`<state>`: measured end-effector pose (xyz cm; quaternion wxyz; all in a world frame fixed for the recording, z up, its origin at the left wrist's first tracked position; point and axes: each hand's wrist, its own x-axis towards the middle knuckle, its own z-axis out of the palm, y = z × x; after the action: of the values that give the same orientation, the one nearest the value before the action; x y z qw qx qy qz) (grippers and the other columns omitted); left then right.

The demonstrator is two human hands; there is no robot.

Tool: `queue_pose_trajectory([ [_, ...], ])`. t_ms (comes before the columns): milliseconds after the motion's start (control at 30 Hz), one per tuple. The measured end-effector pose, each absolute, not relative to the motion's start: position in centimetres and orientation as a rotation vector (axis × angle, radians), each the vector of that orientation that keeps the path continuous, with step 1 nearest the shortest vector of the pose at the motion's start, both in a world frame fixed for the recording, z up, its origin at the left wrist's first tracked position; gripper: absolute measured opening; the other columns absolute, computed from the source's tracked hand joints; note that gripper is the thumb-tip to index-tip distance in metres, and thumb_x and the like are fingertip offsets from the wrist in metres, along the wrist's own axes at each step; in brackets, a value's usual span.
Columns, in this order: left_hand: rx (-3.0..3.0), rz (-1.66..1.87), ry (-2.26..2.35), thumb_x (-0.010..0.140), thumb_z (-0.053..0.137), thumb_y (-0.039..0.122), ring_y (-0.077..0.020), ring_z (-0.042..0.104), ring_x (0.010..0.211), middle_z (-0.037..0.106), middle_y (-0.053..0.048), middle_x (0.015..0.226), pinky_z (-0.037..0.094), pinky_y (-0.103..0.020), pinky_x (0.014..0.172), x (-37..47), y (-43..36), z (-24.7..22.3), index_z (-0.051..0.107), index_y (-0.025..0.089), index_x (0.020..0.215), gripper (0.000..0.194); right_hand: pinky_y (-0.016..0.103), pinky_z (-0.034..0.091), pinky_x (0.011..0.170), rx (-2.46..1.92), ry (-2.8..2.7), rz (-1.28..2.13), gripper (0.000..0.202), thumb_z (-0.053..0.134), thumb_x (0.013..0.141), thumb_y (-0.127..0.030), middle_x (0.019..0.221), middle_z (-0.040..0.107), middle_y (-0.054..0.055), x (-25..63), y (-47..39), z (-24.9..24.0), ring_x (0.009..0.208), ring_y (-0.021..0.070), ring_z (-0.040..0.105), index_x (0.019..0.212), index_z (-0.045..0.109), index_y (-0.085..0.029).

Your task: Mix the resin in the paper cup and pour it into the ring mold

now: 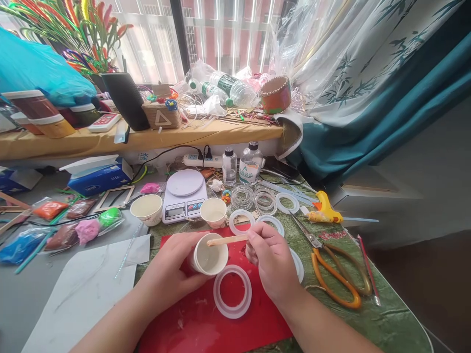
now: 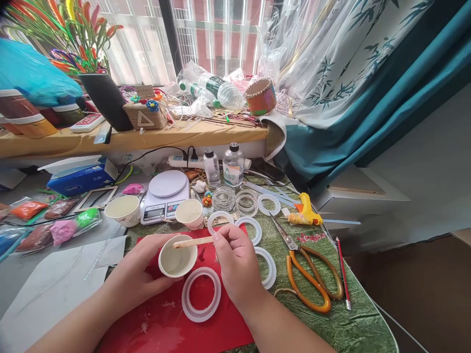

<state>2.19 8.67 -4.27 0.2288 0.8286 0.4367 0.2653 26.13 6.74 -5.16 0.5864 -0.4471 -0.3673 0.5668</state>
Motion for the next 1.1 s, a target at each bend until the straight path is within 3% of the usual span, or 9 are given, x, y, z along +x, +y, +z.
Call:
queue_pose_trajectory([
  [267,2.265,0.711,1.199,0.087,0.079,0.029,-0.0293,0.071,0.122,0.075,0.000,0.136,0.054,-0.041,0.102,2.2,8.7,-4.2,0.059,0.041,0.143,0.060,0.027,0.038,0.060,-0.996,-1.111,1.081,0.024,0.057,0.105,-0.033,0.067,0.047,-0.005,26.4,6.0,-4.9,0.062,0.0134,0.043,0.084,0.059,-0.023],
  [433,2.306,0.736,1.165,0.090,0.078,0.031,-0.0291,0.070,0.121,0.075,-0.001,0.135,0.054,-0.041,0.101,2.3,8.6,-4.2,0.059,0.042,0.143,0.057,0.029,0.034,0.061,-1.134,-1.593,0.775,0.025,0.055,0.099,-0.022,0.068,0.048,-0.004,26.4,6.4,-4.2,0.064,0.0136,0.043,0.075,0.051,-0.022],
  [567,2.358,0.760,1.148,0.092,0.078,0.033,-0.0284,0.071,0.119,0.075,-0.002,0.136,0.054,-0.040,0.100,2.2,8.7,-4.4,0.060,0.039,0.141,0.053,0.030,0.035,0.062,-1.276,-1.528,1.120,0.024,0.056,0.097,-0.029,0.068,0.052,-0.003,25.7,6.8,-4.4,0.066,0.0146,0.046,0.074,0.053,-0.021],
  [700,2.372,0.764,1.172,0.091,0.077,0.033,-0.0273,0.072,0.117,0.077,-0.001,0.132,0.057,-0.038,0.097,2.1,8.7,-4.5,0.060,0.039,0.142,0.054,0.027,0.031,0.055,-1.201,-1.094,1.533,0.025,0.061,0.095,-0.038,0.062,0.044,-0.007,25.1,6.9,-5.2,0.057,0.0114,0.036,0.077,0.053,-0.022],
  [833,2.361,0.750,1.188,0.089,0.078,0.032,-0.0285,0.073,0.117,0.077,-0.002,0.131,0.057,-0.038,0.098,2.0,8.7,-4.5,0.061,0.038,0.142,0.056,0.025,0.025,0.051,-1.127,-0.888,1.477,0.029,0.065,0.096,-0.041,0.057,0.041,-0.010,25.4,7.0,-5.6,0.052,0.0101,0.029,0.078,0.052,-0.023],
  [1100,2.314,0.712,1.202,0.085,0.080,0.031,-0.0294,0.072,0.122,0.076,-0.002,0.137,0.057,-0.039,0.101,2.0,8.7,-4.4,0.061,0.039,0.143,0.061,0.025,0.031,0.052,-1.033,-0.815,1.275,0.028,0.069,0.098,-0.040,0.057,0.044,-0.009,26.4,7.0,-5.5,0.053,0.0103,0.035,0.080,0.058,-0.022],
])
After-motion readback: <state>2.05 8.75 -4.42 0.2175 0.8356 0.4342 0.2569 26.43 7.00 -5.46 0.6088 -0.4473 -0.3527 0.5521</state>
